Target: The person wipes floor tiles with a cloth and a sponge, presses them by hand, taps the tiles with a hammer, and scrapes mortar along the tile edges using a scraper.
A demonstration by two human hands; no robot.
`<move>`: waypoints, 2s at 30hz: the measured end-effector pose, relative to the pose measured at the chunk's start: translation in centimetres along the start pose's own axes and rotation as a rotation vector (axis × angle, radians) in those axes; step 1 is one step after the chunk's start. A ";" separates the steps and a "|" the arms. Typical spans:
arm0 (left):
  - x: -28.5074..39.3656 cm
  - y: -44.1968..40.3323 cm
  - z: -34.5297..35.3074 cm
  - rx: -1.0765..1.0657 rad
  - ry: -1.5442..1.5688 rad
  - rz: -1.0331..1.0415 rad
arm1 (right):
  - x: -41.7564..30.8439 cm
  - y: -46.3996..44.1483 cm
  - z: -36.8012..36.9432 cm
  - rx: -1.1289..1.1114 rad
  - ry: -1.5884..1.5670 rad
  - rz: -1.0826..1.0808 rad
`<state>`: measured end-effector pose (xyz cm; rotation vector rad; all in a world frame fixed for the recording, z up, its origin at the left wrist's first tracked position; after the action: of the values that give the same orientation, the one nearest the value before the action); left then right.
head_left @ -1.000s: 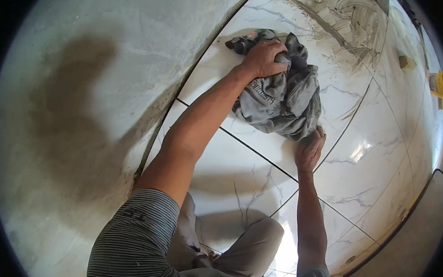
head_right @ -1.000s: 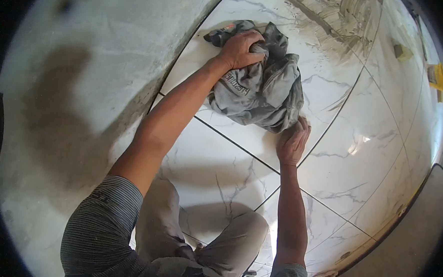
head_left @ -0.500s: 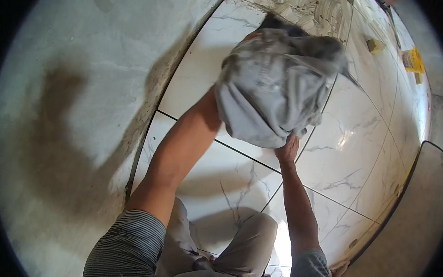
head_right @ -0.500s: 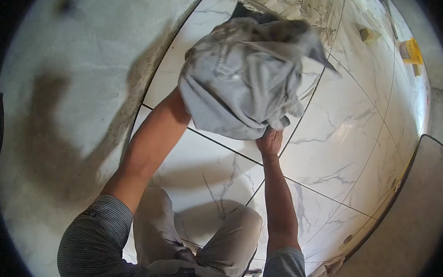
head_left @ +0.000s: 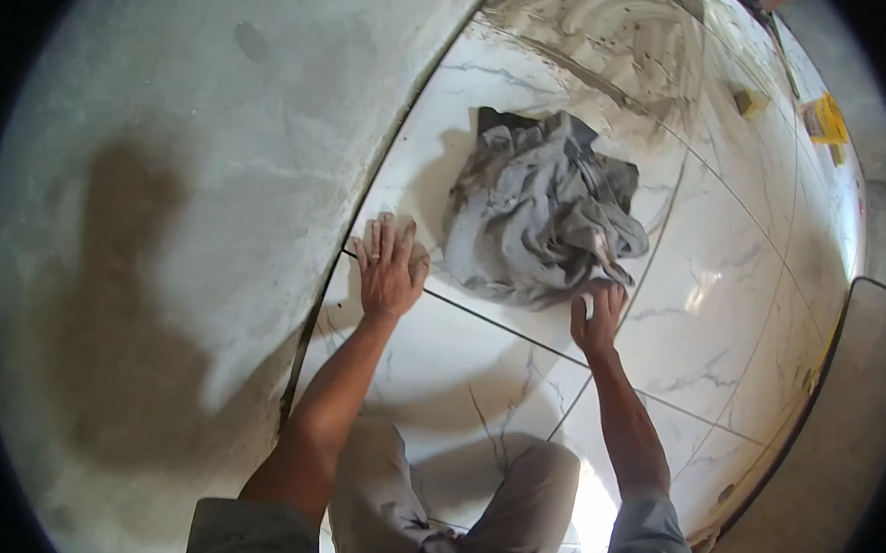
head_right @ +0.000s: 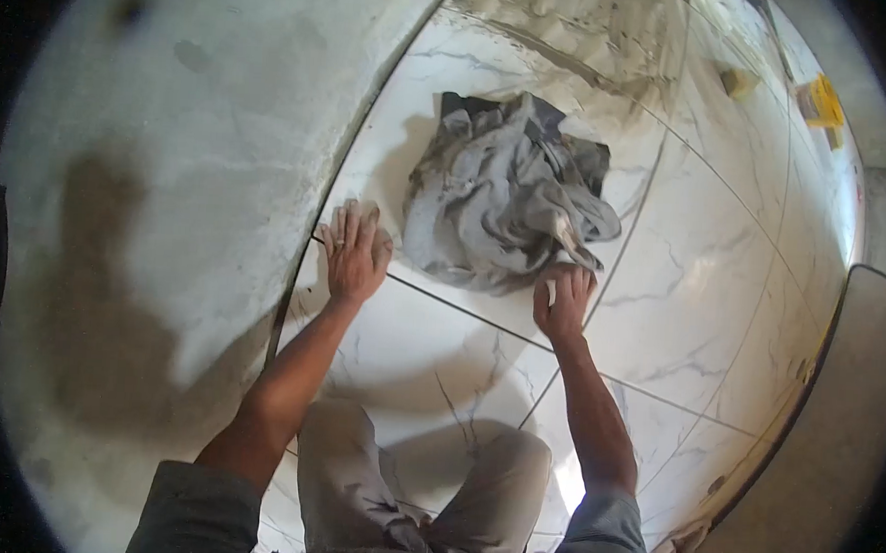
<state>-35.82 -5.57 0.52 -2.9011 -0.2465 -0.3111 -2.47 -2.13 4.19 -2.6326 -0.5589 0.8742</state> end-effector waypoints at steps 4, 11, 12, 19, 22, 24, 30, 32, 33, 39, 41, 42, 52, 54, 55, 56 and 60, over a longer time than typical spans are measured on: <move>0.1 0.0 -0.2 0.005 0.055 0.014 | -10.3 -8.1 1.1 -0.253 0.103 -0.402; 0.1 0.1 0.9 -0.115 -0.022 0.009 | -11.5 -13.1 14.5 -0.645 0.169 -1.023; -0.1 0.1 1.3 -0.148 -0.036 -0.002 | -11.7 -14.1 15.7 -0.645 0.174 -1.015; 0.1 0.1 1.4 -0.203 0.026 0.001 | -9.7 -28.2 21.3 -0.367 0.507 -0.431; 0.2 -0.1 1.0 -0.163 0.027 0.019 | -7.3 -33.5 23.0 -0.388 0.535 -0.101; 0.7 -0.1 0.8 -0.159 0.044 0.048 | -6.5 -35.4 23.8 -0.320 0.683 -0.124; 0.5 -0.1 0.9 -0.152 0.003 0.048 | -3.2 -38.4 22.1 -0.066 0.646 -0.139; 0.7 0.0 1.2 -0.172 -0.005 0.064 | -1.1 -38.2 20.8 -0.060 0.636 -0.114; 0.6 0.1 1.2 -0.176 -0.010 0.054 | 0.4 -38.0 20.4 -0.122 0.665 -0.069; 0.3 0.2 1.7 -0.219 -0.071 0.028 | 8.9 -35.8 14.5 -0.124 0.738 0.065; 0.3 0.2 1.8 -0.209 -0.061 0.041 | 11.3 -34.4 12.2 -0.138 0.730 0.106; 0.4 0.2 1.7 -0.191 -0.053 0.048 | 12.5 -33.9 11.1 -0.125 0.741 0.126; 0.4 -0.2 1.4 -0.144 -0.045 0.050 | 26.4 -26.9 -2.4 -0.178 0.743 0.515; 0.5 0.0 1.4 -0.144 -0.034 0.058 | 26.9 -26.8 -4.2 -0.187 0.660 0.606; 0.4 0.0 1.3 -0.143 -0.030 0.051 | 24.9 -27.7 -5.6 -0.105 0.571 0.505; 0.4 -0.1 1.3 -0.147 -0.043 0.045 | 22.3 -28.4 -7.2 -0.027 0.481 0.407; 0.7 -0.1 1.0 -0.118 -0.045 0.060 | 8.9 -30.7 -2.2 -0.071 0.242 0.154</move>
<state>-34.96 -5.10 -0.27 -3.0279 -0.1534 -0.2588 -2.59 28.43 13.85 -2.8221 -0.3343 0.5723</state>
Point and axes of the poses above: each hand's wrist, its own y-axis away from the middle knuckle, its own z-axis out of the palm, x = y × z, the point moved 10 cm from there along -y, towards the middle knuckle, and after that the axes turned 8 degrees about x, right-handed, at the moved point
